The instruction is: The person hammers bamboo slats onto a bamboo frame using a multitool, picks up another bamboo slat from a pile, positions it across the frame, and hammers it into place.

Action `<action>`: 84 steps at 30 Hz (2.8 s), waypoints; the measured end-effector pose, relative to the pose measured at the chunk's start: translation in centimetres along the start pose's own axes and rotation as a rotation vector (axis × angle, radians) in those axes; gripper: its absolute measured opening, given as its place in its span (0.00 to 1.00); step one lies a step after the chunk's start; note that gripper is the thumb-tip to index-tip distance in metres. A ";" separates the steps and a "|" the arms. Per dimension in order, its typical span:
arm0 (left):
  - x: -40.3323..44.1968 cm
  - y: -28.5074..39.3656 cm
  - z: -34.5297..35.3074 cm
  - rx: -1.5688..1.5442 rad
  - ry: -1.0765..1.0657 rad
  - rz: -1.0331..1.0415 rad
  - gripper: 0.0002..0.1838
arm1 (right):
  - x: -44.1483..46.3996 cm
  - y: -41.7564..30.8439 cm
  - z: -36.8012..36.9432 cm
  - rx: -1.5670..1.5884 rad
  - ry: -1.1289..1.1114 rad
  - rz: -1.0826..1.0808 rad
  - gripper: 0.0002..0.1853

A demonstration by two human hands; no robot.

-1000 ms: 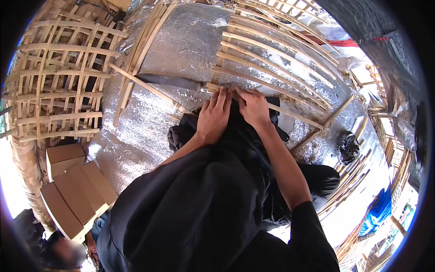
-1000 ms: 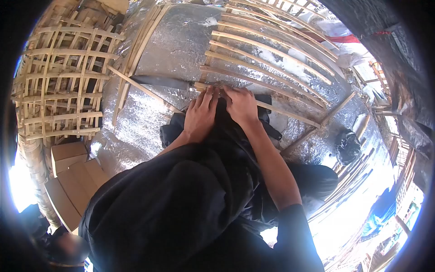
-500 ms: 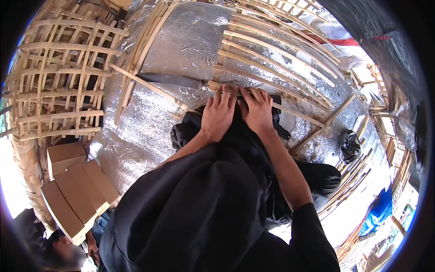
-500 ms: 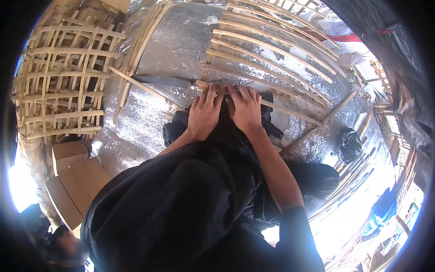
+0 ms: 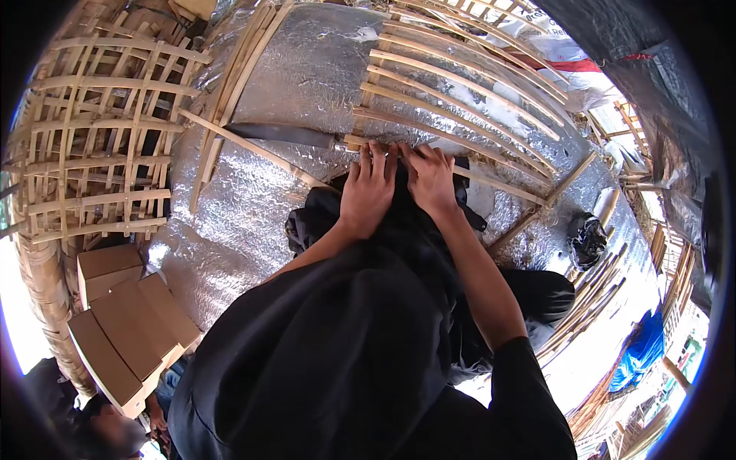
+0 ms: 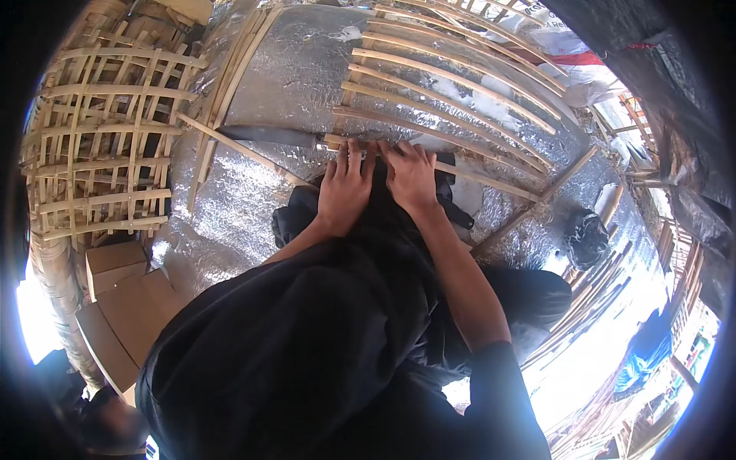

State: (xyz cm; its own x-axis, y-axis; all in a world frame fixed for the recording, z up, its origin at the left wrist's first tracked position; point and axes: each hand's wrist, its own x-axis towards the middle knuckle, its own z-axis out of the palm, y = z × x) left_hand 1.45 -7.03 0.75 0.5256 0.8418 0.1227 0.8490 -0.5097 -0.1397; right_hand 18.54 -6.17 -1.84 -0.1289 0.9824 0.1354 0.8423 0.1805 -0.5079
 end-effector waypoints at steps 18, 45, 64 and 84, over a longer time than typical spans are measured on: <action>1.0 0.7 0.6 -0.024 0.013 0.042 0.30 | -0.4 0.3 -2.9 0.136 0.064 0.001 0.27; 0.2 0.6 1.6 -0.208 0.125 0.003 0.36 | -28.3 45.1 -21.0 -0.193 0.155 0.733 0.22; 0.0 1.0 2.0 -0.100 0.105 0.028 0.35 | -21.9 31.2 -25.1 -0.469 0.461 1.137 0.14; 0.0 0.7 1.5 -0.115 0.082 0.048 0.33 | -5.0 11.3 -5.9 -0.050 0.329 0.188 0.08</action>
State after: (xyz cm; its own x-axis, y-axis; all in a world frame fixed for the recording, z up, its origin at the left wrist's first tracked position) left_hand 1.97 -7.12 -0.81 0.5645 0.8010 0.1994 0.8209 -0.5700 -0.0346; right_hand 31.77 -9.28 -3.23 0.1985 0.9286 0.3136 0.8605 -0.0120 -0.5092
